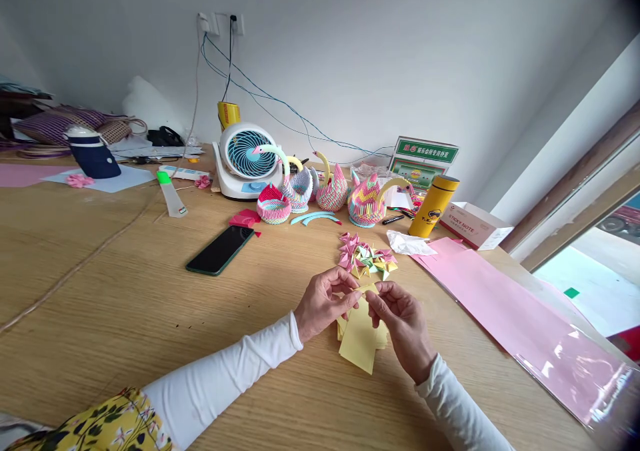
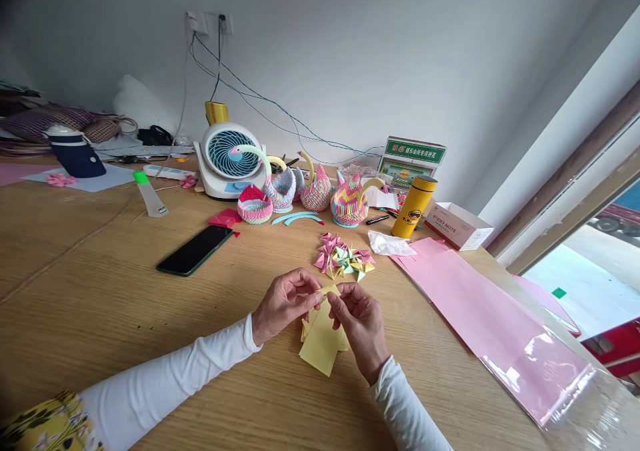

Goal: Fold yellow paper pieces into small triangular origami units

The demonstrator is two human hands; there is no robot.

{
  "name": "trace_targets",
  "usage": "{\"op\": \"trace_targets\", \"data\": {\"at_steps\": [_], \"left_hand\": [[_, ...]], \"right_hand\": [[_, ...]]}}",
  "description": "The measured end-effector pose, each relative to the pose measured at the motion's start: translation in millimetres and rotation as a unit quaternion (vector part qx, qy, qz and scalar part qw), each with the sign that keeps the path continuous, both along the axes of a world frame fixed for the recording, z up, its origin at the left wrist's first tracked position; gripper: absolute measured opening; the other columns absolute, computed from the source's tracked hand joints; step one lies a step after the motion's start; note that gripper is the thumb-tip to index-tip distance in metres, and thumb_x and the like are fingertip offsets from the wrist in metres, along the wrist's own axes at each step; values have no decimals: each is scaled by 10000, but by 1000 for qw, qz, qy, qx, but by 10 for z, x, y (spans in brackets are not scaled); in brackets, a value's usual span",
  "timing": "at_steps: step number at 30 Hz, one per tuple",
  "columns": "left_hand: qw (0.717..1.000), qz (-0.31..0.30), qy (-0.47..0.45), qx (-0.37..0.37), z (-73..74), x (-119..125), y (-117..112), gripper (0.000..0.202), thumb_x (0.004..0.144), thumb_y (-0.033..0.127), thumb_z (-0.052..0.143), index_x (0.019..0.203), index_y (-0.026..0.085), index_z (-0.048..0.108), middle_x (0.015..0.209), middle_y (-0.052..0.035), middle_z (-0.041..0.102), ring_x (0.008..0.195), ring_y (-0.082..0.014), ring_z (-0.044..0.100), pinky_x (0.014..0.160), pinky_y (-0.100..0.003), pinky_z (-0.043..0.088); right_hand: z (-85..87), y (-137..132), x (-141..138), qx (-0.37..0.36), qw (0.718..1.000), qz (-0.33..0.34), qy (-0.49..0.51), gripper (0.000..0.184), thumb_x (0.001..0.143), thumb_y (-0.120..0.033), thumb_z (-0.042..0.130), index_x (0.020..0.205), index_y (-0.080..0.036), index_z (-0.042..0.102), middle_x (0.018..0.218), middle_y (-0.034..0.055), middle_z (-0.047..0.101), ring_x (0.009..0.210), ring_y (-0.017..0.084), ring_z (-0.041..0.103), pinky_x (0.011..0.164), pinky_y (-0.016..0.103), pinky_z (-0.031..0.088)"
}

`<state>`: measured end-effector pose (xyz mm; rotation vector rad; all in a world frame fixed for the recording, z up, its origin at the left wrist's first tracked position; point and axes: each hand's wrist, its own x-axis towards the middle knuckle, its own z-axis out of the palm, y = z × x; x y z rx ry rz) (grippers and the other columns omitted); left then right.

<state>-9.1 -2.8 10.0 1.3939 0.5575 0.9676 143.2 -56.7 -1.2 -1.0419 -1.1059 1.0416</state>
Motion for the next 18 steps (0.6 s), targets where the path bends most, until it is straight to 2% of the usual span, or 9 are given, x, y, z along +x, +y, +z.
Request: {"op": "trace_targets", "data": {"at_steps": [5,8,13,18], "left_hand": [[999,-8,31,25,-26,-16,43,296,712,389,698,755,126,571,666,-20,607,599,-123,596,463,-190,465],[999,-6,28,16,-39,-11,65,286,714,370,706,775,120,579,670,-28,627,608,-128,616,484,-188,459],[1000,-3,2,-25,-23,10,49,341,685,341,741,881,130,558,755,-52,662,673,-157,650,499,-192,452],[999,7,-8,-34,-6,23,23,367,666,347,752,882,133,546,734,-46,657,651,-151,638,494,-198,452]], "right_hand": [[2,23,76,-4,998,-16,-56,281,733,-388,728,869,-180,597,595,-30,564,513,102,506,444,209,422],[27,33,90,-6,998,-7,-56,286,732,-404,723,866,-175,616,599,-24,569,511,102,502,448,212,420],[44,30,76,-31,998,2,-48,282,730,-424,717,720,-162,615,542,-15,569,465,95,467,444,220,391],[37,11,42,-28,999,-4,-46,279,735,-422,713,686,-170,605,539,-13,581,463,99,471,453,228,387]]}}
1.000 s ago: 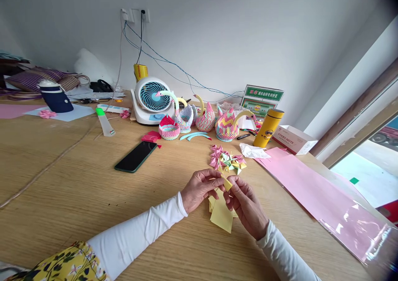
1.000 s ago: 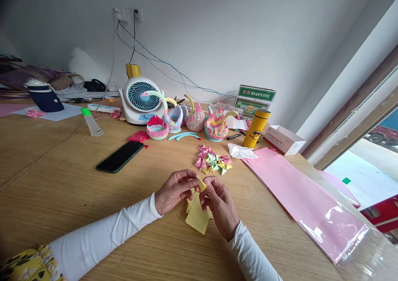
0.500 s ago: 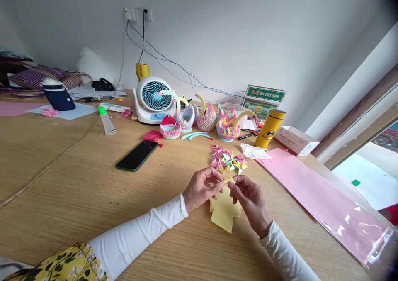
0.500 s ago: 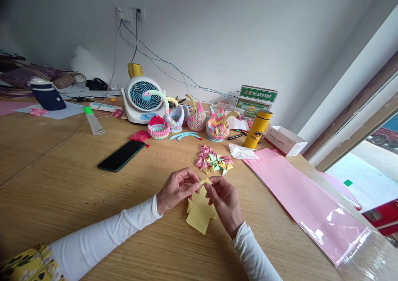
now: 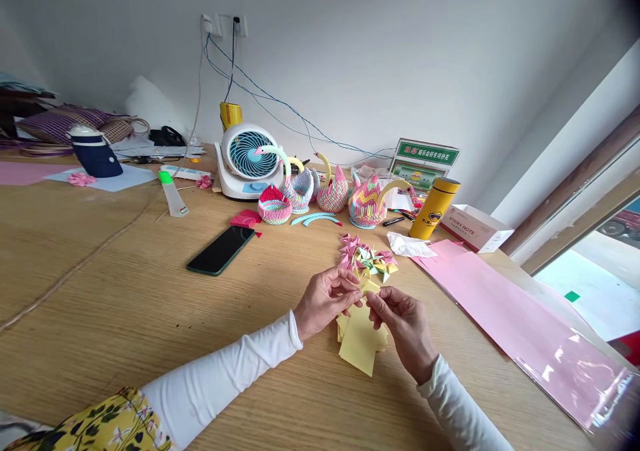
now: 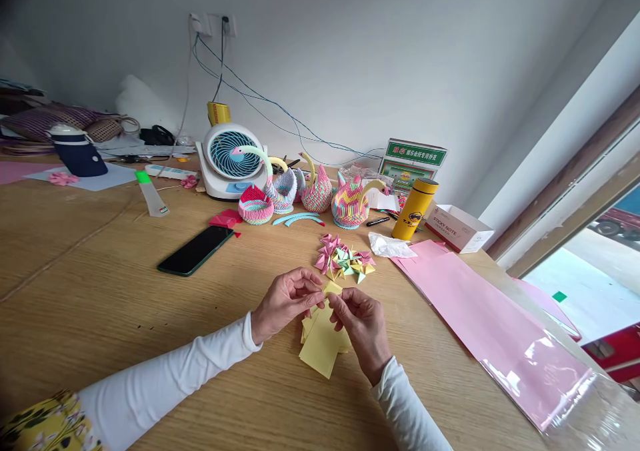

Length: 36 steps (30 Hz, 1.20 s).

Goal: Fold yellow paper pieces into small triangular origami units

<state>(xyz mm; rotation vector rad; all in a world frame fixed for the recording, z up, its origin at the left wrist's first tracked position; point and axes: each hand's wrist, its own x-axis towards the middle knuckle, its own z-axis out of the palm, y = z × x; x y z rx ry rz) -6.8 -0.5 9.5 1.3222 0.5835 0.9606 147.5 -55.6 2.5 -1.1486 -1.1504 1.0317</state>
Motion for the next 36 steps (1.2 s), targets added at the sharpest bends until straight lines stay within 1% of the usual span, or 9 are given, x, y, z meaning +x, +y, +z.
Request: {"op": "trace_targets", "data": {"at_steps": [7,10,14,18,22,28,31,34,36], "left_hand": [[1000,-9,18,7,-10,1,-2,400,675,354,746,946,113,576,702,-33,640,615,-133,620,490,-195,450],[999,-19,29,3,-38,-5,7,420,687,372,734,974,97,597,733,-54,653,636,-145,631,502,-208,466],[999,-32,32,-14,-67,-11,19,397,657,405,747,882,101,624,778,-69,663,690,-176,651,511,-232,494],[999,-31,32,-28,-85,1,37,388,631,423,760,787,97,620,688,-49,649,618,-155,638,499,-226,488],[999,-25,17,-30,-113,13,54,382,621,420,767,755,98,610,693,-43,655,551,-117,612,521,-223,488],[998,-50,37,-10,-117,-4,36,384,687,455,707,793,104,592,702,-54,656,611,-141,639,488,-200,484],[998,-43,50,14,-95,-9,17,385,715,477,672,773,108,579,691,-60,662,593,-137,639,471,-189,471],[998,-26,49,36,-84,-7,12,371,736,475,652,738,116,559,686,-62,663,575,-138,640,455,-183,456],[999,-20,37,35,-90,-5,16,351,757,463,636,743,125,544,712,-60,665,576,-136,641,451,-180,449]], "right_hand": [[10,-14,-23,8,1000,1,-2,294,754,-425,696,670,-169,578,556,-6,582,498,106,491,493,238,407],[4,-12,-9,8,1000,2,-15,302,754,-430,694,662,-173,566,549,-10,569,503,110,481,505,242,394],[-9,-8,22,10,998,7,-57,335,735,-476,694,661,-173,573,544,-11,555,507,120,476,505,245,376],[-42,6,43,8,997,20,-78,352,724,-504,691,671,-175,577,551,-4,549,515,134,476,506,253,373],[-72,19,52,16,993,27,-114,365,790,-513,613,661,-174,576,560,5,543,526,138,477,518,257,377],[-56,3,51,52,981,25,-184,360,846,-486,549,668,-173,562,592,13,537,558,148,499,532,257,385],[-59,2,40,61,974,31,-215,376,865,-486,516,660,-174,562,604,20,544,569,152,501,541,259,384],[-72,11,39,50,977,22,-204,408,878,-507,477,662,-173,570,613,27,557,563,151,502,542,262,392],[-70,17,45,45,984,5,-174,396,870,-517,487,701,-172,585,614,24,558,544,144,500,526,257,397]]}}
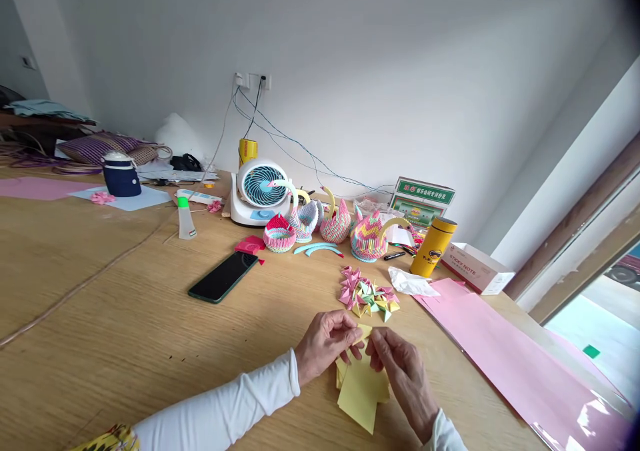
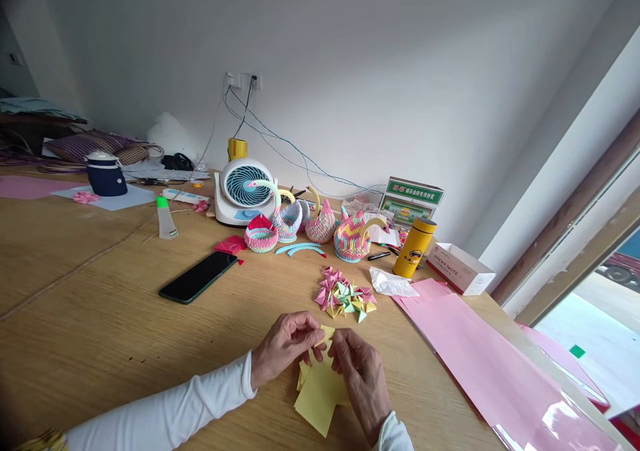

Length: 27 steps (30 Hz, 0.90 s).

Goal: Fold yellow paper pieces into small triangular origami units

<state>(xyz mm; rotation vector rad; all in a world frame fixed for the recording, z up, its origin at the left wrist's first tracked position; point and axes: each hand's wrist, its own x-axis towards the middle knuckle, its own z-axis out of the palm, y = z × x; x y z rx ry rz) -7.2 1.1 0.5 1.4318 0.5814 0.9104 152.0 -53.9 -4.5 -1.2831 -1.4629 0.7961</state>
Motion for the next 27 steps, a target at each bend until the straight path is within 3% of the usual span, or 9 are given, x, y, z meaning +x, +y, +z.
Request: {"op": "trace_targets", "data": {"at_steps": [3,9,21,27], "left_hand": [[1000,7,-13,-12,-14,5,7,325,787,444,612,776,129,534,780,-67,671,569,-120,634,453,-175,441],[1000,-1,-14,4,-23,12,-9,303,803,424,603,802,127,540,781,-46,653,533,-104,616,455,-181,438],[998,16,25,51,-150,19,6,302,800,427,608,847,130,581,781,-31,630,528,-93,597,477,-187,449],[999,-1,-14,-43,-31,27,1,415,812,490,562,949,102,623,856,-80,622,672,-149,645,461,-182,471]], "right_hand": [[21,2,2,-1,998,-19,61,332,834,-501,563,794,-173,594,635,12,552,513,126,495,489,241,399],[10,14,-48,-15,995,-12,96,304,784,-461,648,783,-171,559,686,20,594,515,110,516,483,224,428],[-46,-21,-50,2,998,-57,13,281,821,-456,596,772,-182,554,532,-13,550,477,135,540,485,234,406],[-75,21,-49,-5,998,-48,43,319,810,-486,596,747,-177,544,558,-20,509,496,125,507,489,231,417]]}}
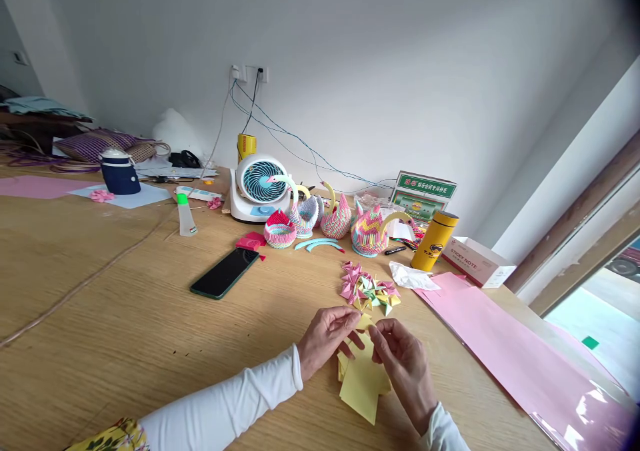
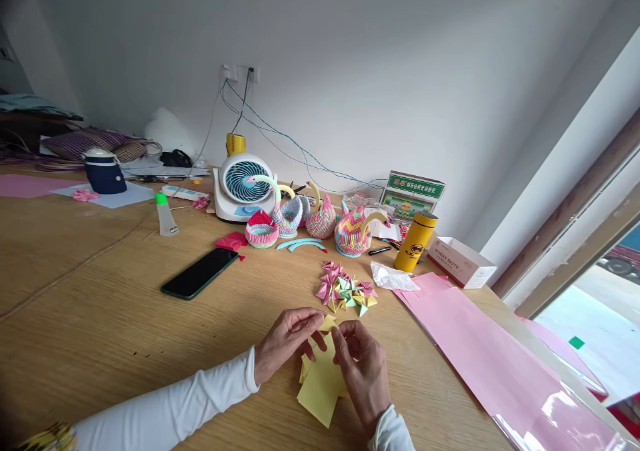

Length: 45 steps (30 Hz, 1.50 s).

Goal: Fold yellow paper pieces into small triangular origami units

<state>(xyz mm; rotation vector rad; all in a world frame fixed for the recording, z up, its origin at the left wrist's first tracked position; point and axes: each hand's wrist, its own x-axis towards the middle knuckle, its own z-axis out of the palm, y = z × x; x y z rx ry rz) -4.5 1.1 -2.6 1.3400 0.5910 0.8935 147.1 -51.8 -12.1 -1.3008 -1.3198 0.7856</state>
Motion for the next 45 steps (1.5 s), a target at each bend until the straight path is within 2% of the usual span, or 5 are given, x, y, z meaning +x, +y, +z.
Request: {"op": "trace_targets", "data": {"at_steps": [12,19,23,30,45], "left_hand": [[992,67,-89,-66,27,-14,13,327,685,333,750,894,110,635,840,-42,585,702,-118,577,528,-205,518],[971,-16,-109,-212,31,-55,73,347,602,255,820,879,103,678,793,-43,617,653,-89,594,478,-132,448],[957,-107,-89,-256,35,-76,71,287,639,231,796,873,100,692,773,-41,616,648,-67,578,454,-102,415],[984,-89,-29,-150,66,-46,1,351,694,402,719,865,103,650,769,-36,563,620,-104,559,420,-170,463],[999,-41,6,15,18,-13,-45,349,759,441,644,857,113,576,778,-37,598,625,-155,661,455,-204,514]], "right_hand": [[108,-69,-28,-28,998,44,21,306,836,-443,574,710,-166,543,585,-11,509,509,112,496,499,228,397],[162,-88,54,68,995,58,-49,231,835,-244,561,1061,-228,517,861,31,579,673,140,548,560,234,454],[172,-59,82,101,984,92,-118,127,846,-270,564,946,-210,614,1169,92,504,694,121,561,579,245,473],[60,-2,141,36,994,-4,-103,263,806,-436,607,791,-176,644,559,-15,525,459,110,414,435,238,325],[124,-23,68,65,991,12,-117,201,831,-381,587,873,-185,605,672,10,571,580,138,514,505,239,410]]}}
